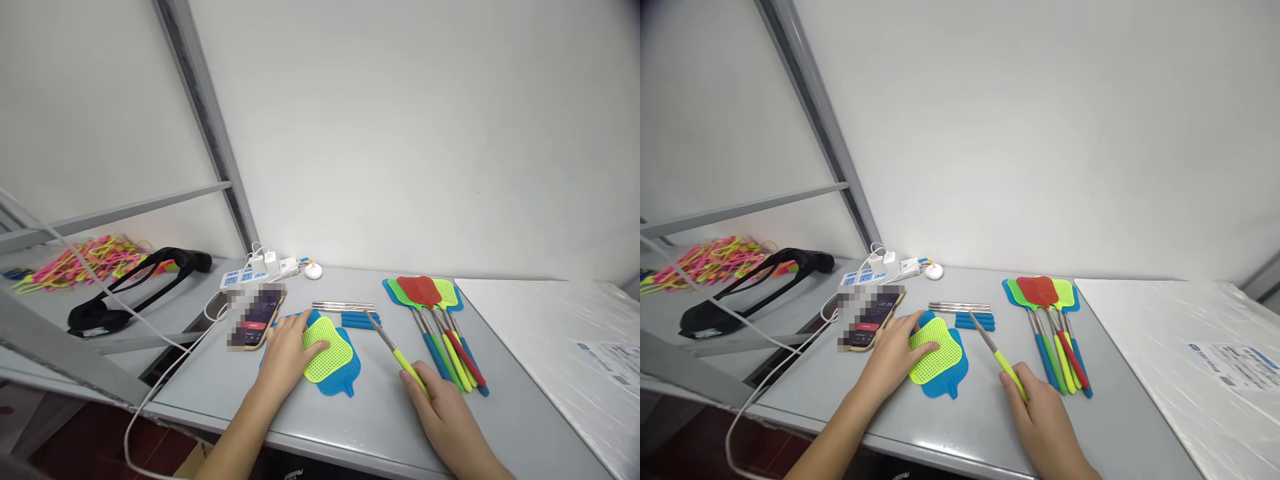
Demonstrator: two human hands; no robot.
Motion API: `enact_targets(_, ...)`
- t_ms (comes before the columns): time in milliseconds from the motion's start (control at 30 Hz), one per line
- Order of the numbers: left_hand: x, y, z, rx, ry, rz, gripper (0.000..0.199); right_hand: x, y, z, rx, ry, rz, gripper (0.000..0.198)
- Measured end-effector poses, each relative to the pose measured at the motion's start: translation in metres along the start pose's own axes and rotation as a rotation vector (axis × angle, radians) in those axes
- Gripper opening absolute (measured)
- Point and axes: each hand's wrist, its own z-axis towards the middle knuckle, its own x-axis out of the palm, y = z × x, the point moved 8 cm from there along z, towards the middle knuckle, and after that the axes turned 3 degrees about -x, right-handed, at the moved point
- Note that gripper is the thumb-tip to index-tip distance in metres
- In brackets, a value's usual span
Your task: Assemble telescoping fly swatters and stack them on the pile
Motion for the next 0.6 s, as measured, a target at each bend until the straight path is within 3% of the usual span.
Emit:
enact_targets(167, -0.026, -0.019, -0.003, 0.011, 0.084, -0.175, 0.028, -0.003, -0.002, -0.001, 0.009, -0.03, 0.038, 0.037)
enact_targets(233, -0.043, -0.036, -0.002, -0.022, 0.112, -0.486, 0.03, -0.005, 0.002, -0.002, -0.036, -0.042, 0.065, 0.037)
enact_targets(300, -0.063, -0.053, 0.004, -0.055, -0.025, -0.831, 0.032, -0.008, 0.008, -0.004, -0.097, -0.07, 0.085, 0.035)
enact_targets(367, -0.075, -0.067, 0.01, -0.048, -0.261, -1.134, 0.031, -0.011, 0.017, -0.007, -0.165, -0.103, 0.097, 0.033)
enact_targets(467, -0.052, -0.078, 0.013, -0.102, -0.441, -1.448, 0.026, -0.015, 0.025, -0.011, -0.235, -0.127, 0.078, 0.031)
enact_targets(600, 0.009, -0.071, 0.0, -0.333, -0.384, -1.611, 0.024, -0.02, 0.023, -0.015, -0.266, -0.127, 0.04, 0.034)
